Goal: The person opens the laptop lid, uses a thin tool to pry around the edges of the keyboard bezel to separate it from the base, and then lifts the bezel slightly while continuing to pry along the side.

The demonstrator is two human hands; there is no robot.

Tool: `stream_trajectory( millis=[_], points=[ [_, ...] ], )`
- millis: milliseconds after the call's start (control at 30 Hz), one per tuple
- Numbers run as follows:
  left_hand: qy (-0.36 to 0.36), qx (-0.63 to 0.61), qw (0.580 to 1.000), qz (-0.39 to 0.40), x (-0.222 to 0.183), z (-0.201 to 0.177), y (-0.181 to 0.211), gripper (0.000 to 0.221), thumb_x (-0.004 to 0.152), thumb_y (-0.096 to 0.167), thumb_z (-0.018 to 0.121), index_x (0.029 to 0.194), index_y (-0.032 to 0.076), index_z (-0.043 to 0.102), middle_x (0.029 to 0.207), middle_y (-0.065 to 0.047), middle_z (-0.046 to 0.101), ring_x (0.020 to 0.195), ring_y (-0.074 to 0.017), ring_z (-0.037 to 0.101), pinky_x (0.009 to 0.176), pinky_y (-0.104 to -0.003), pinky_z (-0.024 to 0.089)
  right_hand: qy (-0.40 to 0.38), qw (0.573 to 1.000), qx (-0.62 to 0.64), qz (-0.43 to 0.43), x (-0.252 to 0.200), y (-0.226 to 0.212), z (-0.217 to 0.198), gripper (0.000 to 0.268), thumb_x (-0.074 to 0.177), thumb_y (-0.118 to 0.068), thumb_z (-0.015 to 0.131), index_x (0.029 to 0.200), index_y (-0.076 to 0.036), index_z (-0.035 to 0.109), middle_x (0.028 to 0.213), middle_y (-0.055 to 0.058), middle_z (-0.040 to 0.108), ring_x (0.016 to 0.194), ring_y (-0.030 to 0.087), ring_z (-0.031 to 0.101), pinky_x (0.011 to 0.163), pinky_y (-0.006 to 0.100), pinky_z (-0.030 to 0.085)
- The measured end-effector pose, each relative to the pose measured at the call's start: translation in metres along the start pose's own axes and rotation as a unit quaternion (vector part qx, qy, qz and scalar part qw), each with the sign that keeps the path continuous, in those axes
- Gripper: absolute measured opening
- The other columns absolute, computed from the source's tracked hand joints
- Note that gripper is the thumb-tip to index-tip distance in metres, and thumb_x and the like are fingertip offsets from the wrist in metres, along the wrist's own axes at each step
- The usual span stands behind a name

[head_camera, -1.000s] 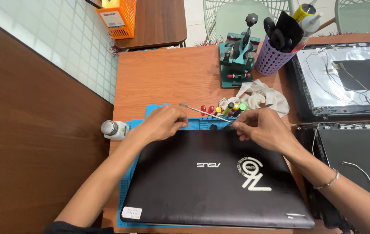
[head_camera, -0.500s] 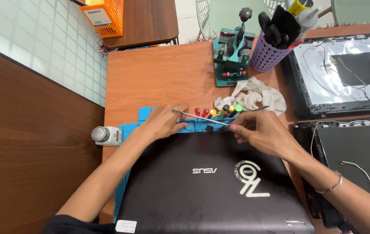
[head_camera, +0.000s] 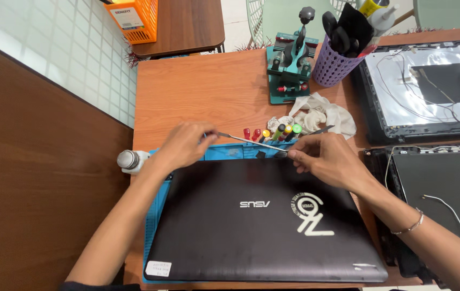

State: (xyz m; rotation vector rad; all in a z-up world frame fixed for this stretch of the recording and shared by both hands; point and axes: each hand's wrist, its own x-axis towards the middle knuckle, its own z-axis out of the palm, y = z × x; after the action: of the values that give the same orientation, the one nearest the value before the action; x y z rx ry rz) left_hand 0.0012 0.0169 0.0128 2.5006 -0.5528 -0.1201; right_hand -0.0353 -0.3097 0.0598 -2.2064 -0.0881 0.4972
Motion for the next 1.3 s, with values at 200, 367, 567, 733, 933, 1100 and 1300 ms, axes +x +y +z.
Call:
stream_trajectory(
  millis=[200, 367, 567, 733, 933, 1100, 1300],
  points=[
    [0.061, -0.114, 0.991, 0.043, -0.024, -0.034, 0.042, 0.029, 0.100, 0.026, 0.059, 0.112, 0.003, 0.072, 0.105, -0.014, 0.075, 0.092, -0.0313, 0.070, 0.077, -0.041, 0.054, 0.012, 1.000, -0.011, -0.003, -0.010, 0.000, 0.000, 0.023, 0.090, -0.020, 0.073, 0.095, 0.001, 0.079, 0.073, 0.007, 0.078, 0.066, 0.012, 0.076, 0.063, 0.028, 0.060],
    [0.001, -0.080, 0.992, 0.094, -0.038, -0.035, 0.074, 0.026, 0.095, 0.028, 0.066, 0.105, 0.004, 0.073, 0.096, -0.012, 0.075, 0.088, -0.0284, 0.073, 0.077, -0.039, 0.056, -0.006, 0.999, 0.024, -0.032, -0.022, -0.001, 0.001, 0.023, 0.090, -0.020, 0.073, 0.096, 0.001, 0.078, 0.074, 0.007, 0.077, 0.067, 0.012, 0.074, 0.063, 0.028, 0.060],
    [-0.024, -0.060, 0.991, 0.117, -0.059, -0.045, 0.108, 0.019, 0.097, 0.019, 0.061, 0.102, 0.002, 0.069, 0.093, -0.015, 0.072, 0.086, -0.0343, 0.068, 0.075, -0.042, 0.053, -0.034, 0.997, 0.011, -0.072, -0.048, -0.013, -0.008, 0.024, 0.089, -0.022, 0.073, 0.095, 0.000, 0.079, 0.078, 0.007, 0.078, 0.073, 0.012, 0.075, 0.069, 0.028, 0.061],
    [0.000, -0.025, 0.997, 0.066, -0.093, -0.057, 0.138, 0.018, 0.101, 0.016, 0.053, 0.102, 0.001, 0.063, 0.092, -0.015, 0.067, 0.086, -0.0367, 0.064, 0.076, -0.045, 0.050, 0.001, 0.985, -0.063, -0.158, -0.085, -0.026, -0.024, 0.029, 0.084, -0.024, 0.077, 0.106, -0.004, 0.077, 0.087, 0.005, 0.080, 0.079, 0.012, 0.077, 0.074, 0.028, 0.060],
    [0.056, 0.065, 0.995, 0.050, -0.141, -0.051, 0.165, 0.025, 0.094, 0.027, 0.063, 0.098, 0.003, 0.064, 0.091, -0.011, 0.063, 0.090, -0.0313, 0.060, 0.080, -0.045, 0.046, 0.168, 0.969, -0.046, -0.174, -0.149, -0.017, -0.031, 0.023, 0.085, -0.013, 0.074, 0.106, -0.003, 0.075, 0.098, 0.006, 0.078, 0.081, 0.017, 0.074, 0.069, 0.032, 0.058],
    [0.086, 0.075, 0.990, 0.086, -0.173, -0.027, 0.175, 0.052, 0.078, 0.046, 0.081, 0.107, 0.005, 0.069, 0.095, -0.009, 0.063, 0.085, -0.0292, 0.055, 0.079, -0.041, 0.045, 0.246, 0.951, -0.022, -0.188, -0.179, 0.018, -0.015, 0.033, 0.093, 0.004, 0.055, 0.123, -0.002, 0.068, 0.120, 0.011, 0.071, 0.104, 0.019, 0.072, 0.087, 0.031, 0.058],
    [0.171, 0.101, 0.965, 0.172, -0.195, 0.001, 0.177, 0.045, 0.075, 0.039, 0.084, 0.099, 0.004, 0.069, 0.079, -0.006, 0.057, 0.077, -0.0241, 0.058, 0.078, -0.040, 0.044, 0.278, 0.946, 0.077, -0.148, -0.171, 0.080, 0.035, 0.043, 0.088, 0.008, 0.057, 0.130, 0.002, 0.060, 0.129, 0.018, 0.064, 0.118, 0.026, 0.065, 0.100, 0.034, 0.051]
  ],
)
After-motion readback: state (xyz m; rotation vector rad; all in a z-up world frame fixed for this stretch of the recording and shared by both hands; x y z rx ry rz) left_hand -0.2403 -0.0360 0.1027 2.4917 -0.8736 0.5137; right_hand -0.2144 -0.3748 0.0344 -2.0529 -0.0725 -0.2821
